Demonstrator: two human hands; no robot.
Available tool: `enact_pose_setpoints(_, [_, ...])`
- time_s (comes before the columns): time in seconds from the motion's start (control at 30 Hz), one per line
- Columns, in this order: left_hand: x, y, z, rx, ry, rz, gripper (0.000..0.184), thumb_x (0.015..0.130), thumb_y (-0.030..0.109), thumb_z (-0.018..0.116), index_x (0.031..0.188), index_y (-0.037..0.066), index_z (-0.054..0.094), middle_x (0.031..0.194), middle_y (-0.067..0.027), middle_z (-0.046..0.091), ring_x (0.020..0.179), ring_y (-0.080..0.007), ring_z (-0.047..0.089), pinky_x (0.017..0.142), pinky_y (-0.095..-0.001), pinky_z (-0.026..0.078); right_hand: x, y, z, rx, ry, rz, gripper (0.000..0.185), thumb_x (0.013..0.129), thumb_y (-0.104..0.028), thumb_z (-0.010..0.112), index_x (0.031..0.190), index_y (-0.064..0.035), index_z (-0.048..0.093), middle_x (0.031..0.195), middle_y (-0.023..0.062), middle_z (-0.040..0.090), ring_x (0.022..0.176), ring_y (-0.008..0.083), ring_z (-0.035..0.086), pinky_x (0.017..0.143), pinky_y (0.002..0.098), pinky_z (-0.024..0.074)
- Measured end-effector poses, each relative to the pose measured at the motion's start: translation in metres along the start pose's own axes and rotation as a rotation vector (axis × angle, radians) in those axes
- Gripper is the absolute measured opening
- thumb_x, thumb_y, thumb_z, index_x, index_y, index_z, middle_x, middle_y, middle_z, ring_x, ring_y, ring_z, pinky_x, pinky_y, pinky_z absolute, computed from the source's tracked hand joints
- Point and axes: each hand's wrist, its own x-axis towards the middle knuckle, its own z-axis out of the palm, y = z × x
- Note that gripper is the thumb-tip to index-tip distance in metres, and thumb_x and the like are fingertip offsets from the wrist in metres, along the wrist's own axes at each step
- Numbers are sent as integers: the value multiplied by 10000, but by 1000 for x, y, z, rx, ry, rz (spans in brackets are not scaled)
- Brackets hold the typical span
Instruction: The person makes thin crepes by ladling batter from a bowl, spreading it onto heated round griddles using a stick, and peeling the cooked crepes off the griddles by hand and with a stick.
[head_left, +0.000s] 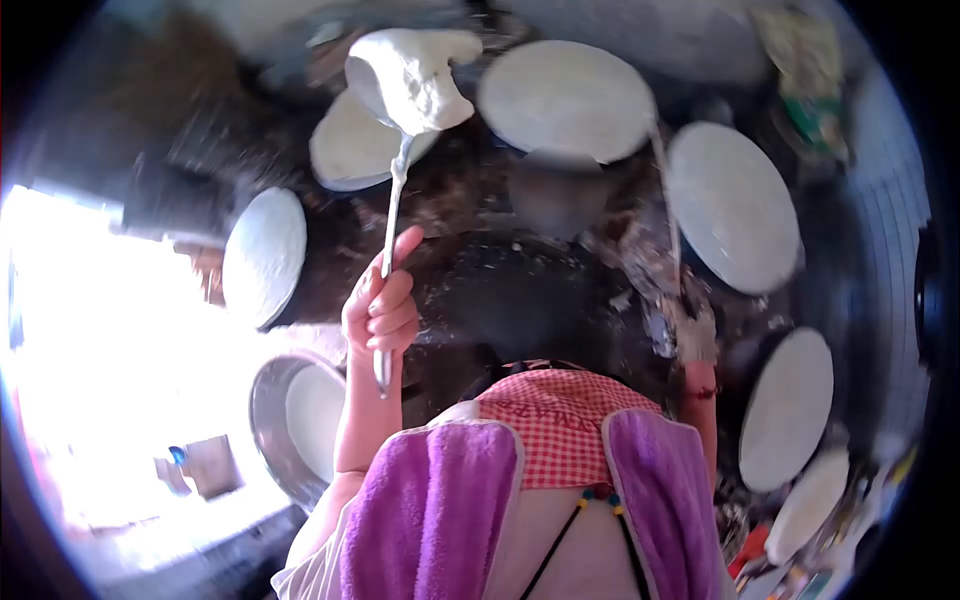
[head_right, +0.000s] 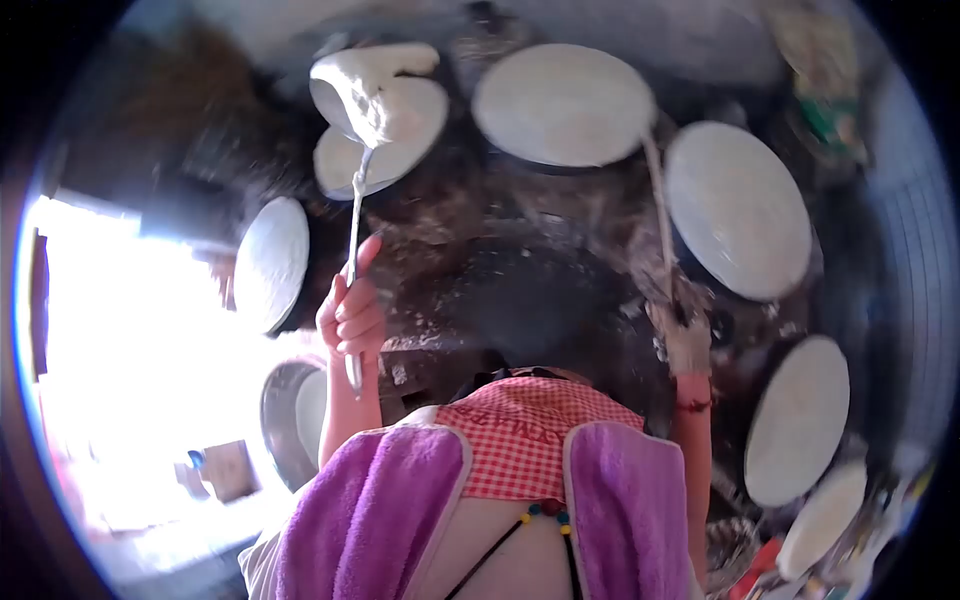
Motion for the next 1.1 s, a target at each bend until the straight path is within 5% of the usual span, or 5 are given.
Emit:
enact_pose_setpoints(0.3, [-156, 161, 57, 238, 710, 389, 414, 1020, 134, 369, 1415, 19, 319, 689, 29, 302, 462, -29, 267, 349, -180, 259, 29, 16, 173, 941, -591, 589, 360, 907, -291, 596, 1089, 19, 585, 970, 154, 675, 724, 198, 659, 579, 279, 513])
enact_pose_setpoints(0.4, [-212, 167, 64, 156, 831, 489, 409, 1021, 129, 361, 1406, -1, 317, 690, 31, 295, 463, -32, 264, 355, -188, 261, 34, -23, 244, 815, -669, 334, 417, 950, -367, 461, 1110, -10, 607, 952, 65, 679, 610, 156, 596, 526, 283, 479])
enact_pose_setpoints(0.67, [-241, 122, 94, 84, 625, 809, 534, 999, 58, 274, 1464, -46, 31, 692, -6, 275, 429, -25, 235, 316, -181, 201, 131, -78, 442, -411, -787, -88, 333, 787, -205, 749, 1064, -68, 625, 707, 10, 654, 454, 82, 500, 439, 233, 415])
enact_pose_setpoints(0.87, [-229, 102, 106, 489, 423, 1042, 554, 1025, 124, 273, 1485, 21, -16, 659, -15, 294, 371, -31, 235, 299, -173, 196, 165, -90, 530, -1136, -930, -820, 579, 726, -248, 749, 1265, -209, 541, 1183, 147, 575, 1096, 326, 563, 917, 434, 472])
enact_pose_setpoints(1.1, [-174, 133, 107, -299, 582, 1092, 512, 1037, 168, 222, 1470, -37, 40, 737, -16, 302, 473, -67, 293, 371, -212, 323, 207, -90, 539, -987, -982, -899, 399, 805, -172, 620, 1203, -179, 597, 1118, 108, 639, 1028, 308, 604, 889, 412, 486])
